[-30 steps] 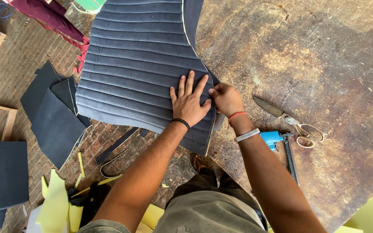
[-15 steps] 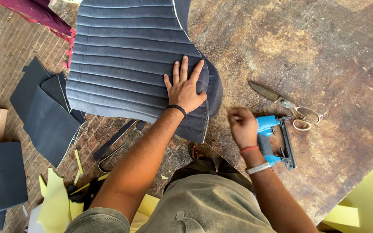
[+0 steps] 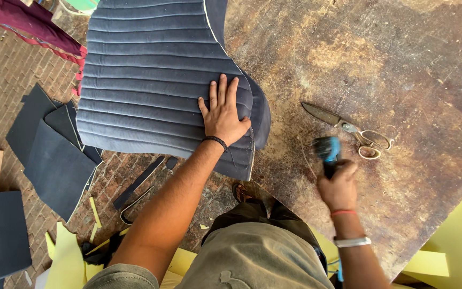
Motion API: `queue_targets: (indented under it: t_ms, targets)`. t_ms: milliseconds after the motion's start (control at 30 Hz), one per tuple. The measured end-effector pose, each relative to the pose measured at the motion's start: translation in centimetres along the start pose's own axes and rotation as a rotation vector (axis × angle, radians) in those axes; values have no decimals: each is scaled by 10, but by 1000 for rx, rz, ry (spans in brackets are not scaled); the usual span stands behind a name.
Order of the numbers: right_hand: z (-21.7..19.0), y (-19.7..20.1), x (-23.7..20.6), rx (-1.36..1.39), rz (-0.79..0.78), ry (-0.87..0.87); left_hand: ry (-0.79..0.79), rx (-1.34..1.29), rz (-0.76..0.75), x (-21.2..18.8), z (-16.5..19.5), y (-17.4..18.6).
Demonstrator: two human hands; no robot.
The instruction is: The person stretches dark fabric over a foam-padded wooden chair seat and backrest on a workbench, staples the fabric to the frame with a pneumatic nail gun, tucks and pulls the fabric taut by hand, trims excess fabric with shears, and smooths the finished padded seat.
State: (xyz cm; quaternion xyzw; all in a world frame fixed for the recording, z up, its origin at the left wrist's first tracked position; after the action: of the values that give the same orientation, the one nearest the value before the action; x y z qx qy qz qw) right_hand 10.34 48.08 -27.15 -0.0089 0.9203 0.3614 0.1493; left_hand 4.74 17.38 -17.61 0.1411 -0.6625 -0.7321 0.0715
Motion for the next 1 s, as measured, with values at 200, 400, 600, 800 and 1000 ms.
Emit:
queue_targets:
  t_ms: [200,400,600,800,1000]
  targets:
    - [-80,9,27,913,-672,-38,-3,42,-50,1,-1,-1]
    - [-129,-38,57,997,-750,-283,12,46,-91,3,0,-3]
    - [-131,-44,70,1040,-918,-311,-27,32,-38,3,-2,1]
    - [-91,-44,57,1062,-861,-284,-66,22,-57,-2,-8,-6]
    - [-14,-6,32,381,-557,-41,-409,80,192,-31,-28,-5]
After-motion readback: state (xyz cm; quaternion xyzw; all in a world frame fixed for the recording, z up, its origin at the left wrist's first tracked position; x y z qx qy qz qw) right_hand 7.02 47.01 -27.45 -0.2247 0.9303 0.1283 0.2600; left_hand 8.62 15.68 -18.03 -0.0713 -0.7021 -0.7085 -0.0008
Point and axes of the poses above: each hand's wrist, its own x-axis towards the middle knuckle, its own y-axis out of the back of the hand, z = x × y, the point moved 2 cm from there along x, towards the middle knuckle, and after that the axes turned 3 degrees about x, right-handed, at the moved point
